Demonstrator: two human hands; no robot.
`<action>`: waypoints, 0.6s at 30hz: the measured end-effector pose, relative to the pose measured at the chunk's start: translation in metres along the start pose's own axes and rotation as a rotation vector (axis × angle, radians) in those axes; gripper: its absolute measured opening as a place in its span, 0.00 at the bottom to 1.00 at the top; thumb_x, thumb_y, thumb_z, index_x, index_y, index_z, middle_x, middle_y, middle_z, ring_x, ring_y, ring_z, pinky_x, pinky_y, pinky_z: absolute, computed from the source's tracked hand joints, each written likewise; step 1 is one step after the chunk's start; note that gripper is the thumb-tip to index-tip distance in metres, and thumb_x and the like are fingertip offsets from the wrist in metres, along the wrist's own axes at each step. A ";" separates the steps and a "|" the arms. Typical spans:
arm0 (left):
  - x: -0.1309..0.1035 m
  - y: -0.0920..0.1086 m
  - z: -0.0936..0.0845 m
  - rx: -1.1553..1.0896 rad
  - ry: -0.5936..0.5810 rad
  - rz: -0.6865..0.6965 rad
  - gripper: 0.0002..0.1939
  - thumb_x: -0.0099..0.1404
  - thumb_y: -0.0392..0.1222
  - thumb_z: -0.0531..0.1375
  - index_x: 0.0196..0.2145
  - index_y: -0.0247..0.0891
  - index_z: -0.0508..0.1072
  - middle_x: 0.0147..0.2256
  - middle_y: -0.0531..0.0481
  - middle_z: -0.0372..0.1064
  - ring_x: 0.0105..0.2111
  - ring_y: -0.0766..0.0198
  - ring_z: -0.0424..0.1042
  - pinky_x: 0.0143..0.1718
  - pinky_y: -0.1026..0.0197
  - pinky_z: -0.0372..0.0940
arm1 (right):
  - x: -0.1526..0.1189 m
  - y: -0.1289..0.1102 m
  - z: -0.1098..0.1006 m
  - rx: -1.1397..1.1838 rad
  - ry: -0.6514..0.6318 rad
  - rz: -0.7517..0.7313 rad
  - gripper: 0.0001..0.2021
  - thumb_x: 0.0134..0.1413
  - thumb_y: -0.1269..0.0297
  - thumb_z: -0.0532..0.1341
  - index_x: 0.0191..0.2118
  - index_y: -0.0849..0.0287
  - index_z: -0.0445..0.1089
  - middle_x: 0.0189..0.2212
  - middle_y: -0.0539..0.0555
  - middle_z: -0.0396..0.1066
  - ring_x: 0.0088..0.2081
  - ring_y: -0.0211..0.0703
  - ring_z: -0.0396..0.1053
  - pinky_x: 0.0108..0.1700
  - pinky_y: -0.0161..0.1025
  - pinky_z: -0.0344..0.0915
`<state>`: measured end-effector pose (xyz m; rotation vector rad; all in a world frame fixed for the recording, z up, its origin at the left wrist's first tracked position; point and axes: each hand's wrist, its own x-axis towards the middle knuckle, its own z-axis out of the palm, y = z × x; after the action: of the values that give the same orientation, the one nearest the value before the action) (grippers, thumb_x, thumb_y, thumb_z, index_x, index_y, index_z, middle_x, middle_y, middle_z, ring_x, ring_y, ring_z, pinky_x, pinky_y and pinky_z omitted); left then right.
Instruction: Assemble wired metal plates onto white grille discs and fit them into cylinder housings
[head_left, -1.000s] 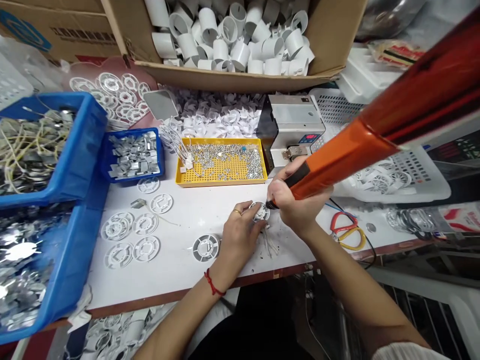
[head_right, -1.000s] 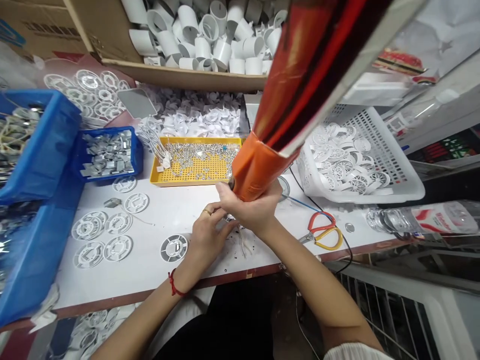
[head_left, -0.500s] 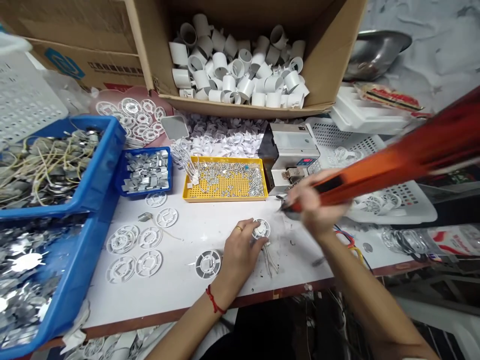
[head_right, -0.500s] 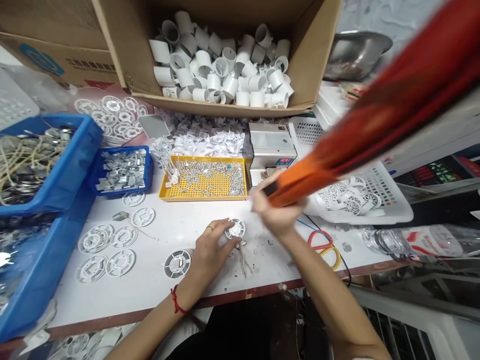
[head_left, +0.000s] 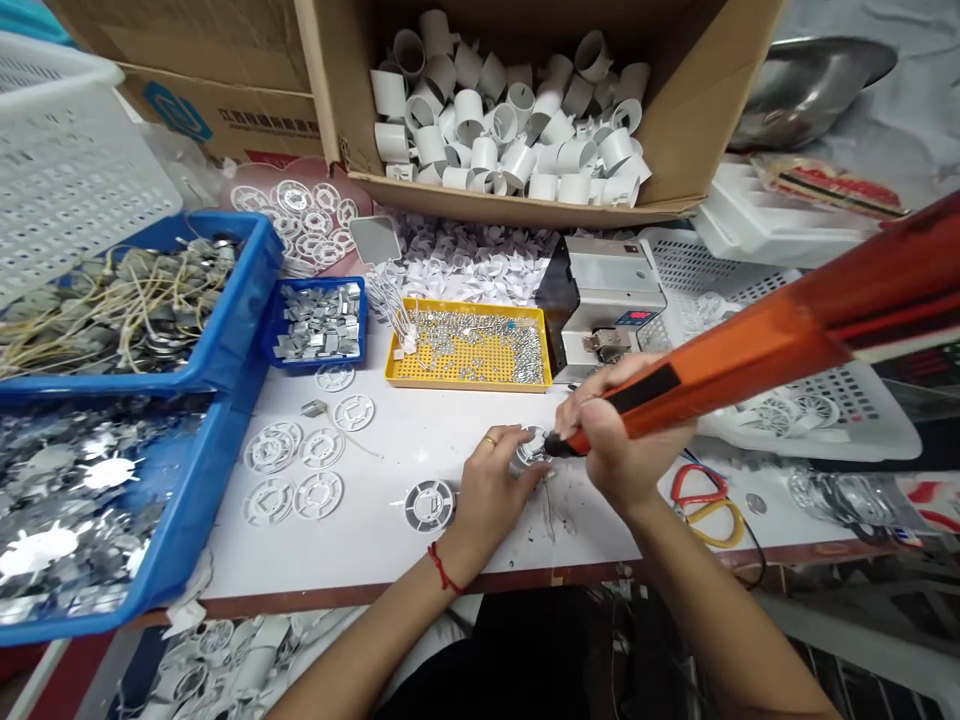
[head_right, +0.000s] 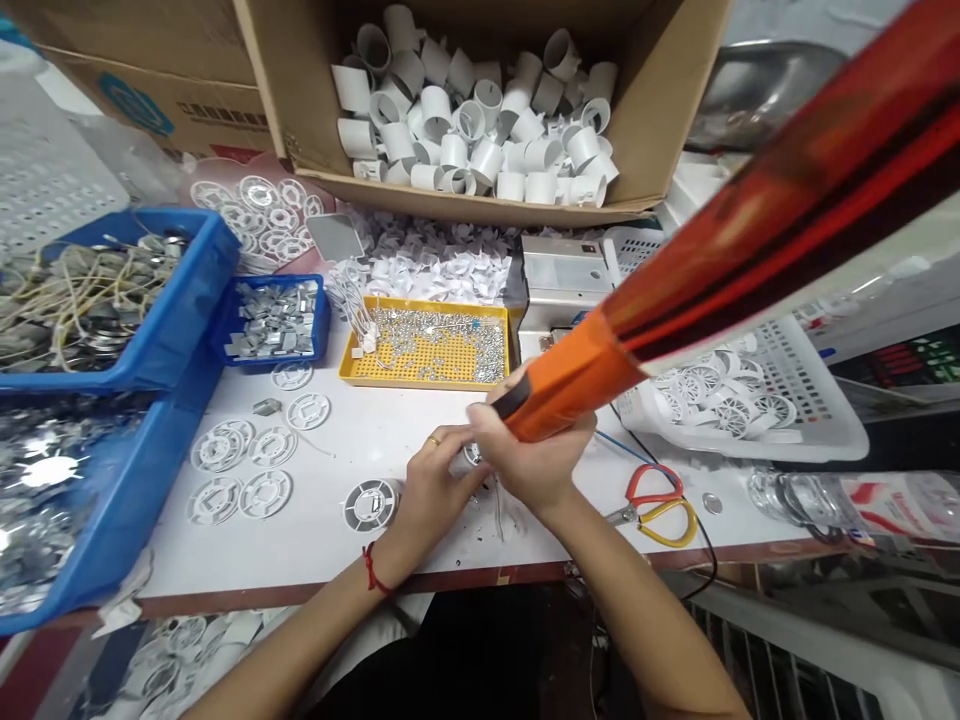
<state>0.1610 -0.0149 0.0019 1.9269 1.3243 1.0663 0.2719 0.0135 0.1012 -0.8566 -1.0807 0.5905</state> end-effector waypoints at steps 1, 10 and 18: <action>0.000 0.001 0.000 -0.006 0.006 0.002 0.14 0.58 0.34 0.66 0.42 0.39 0.71 0.41 0.48 0.72 0.44 0.60 0.74 0.46 0.56 0.70 | -0.006 0.000 0.004 -0.016 -0.002 0.002 0.13 0.41 0.69 0.68 0.32 0.54 0.63 0.19 0.41 0.65 0.17 0.37 0.65 0.19 0.37 0.66; -0.003 0.003 0.001 -0.020 0.009 -0.041 0.13 0.61 0.35 0.62 0.45 0.39 0.70 0.40 0.48 0.72 0.42 0.58 0.73 0.44 0.56 0.70 | -0.019 0.022 0.003 -0.068 -0.112 -0.081 0.15 0.42 0.73 0.66 0.35 0.53 0.63 0.20 0.42 0.65 0.18 0.36 0.65 0.20 0.36 0.64; -0.004 0.000 0.002 0.006 -0.040 -0.084 0.23 0.65 0.39 0.56 0.57 0.37 0.64 0.48 0.41 0.72 0.47 0.53 0.72 0.48 0.50 0.69 | -0.027 0.028 0.002 -0.102 -0.237 -0.088 0.14 0.45 0.67 0.65 0.35 0.50 0.58 0.20 0.40 0.63 0.17 0.36 0.62 0.18 0.37 0.64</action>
<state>0.1621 -0.0188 -0.0007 1.8704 1.3749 0.9786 0.2598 0.0088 0.0646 -0.8373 -1.3668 0.5770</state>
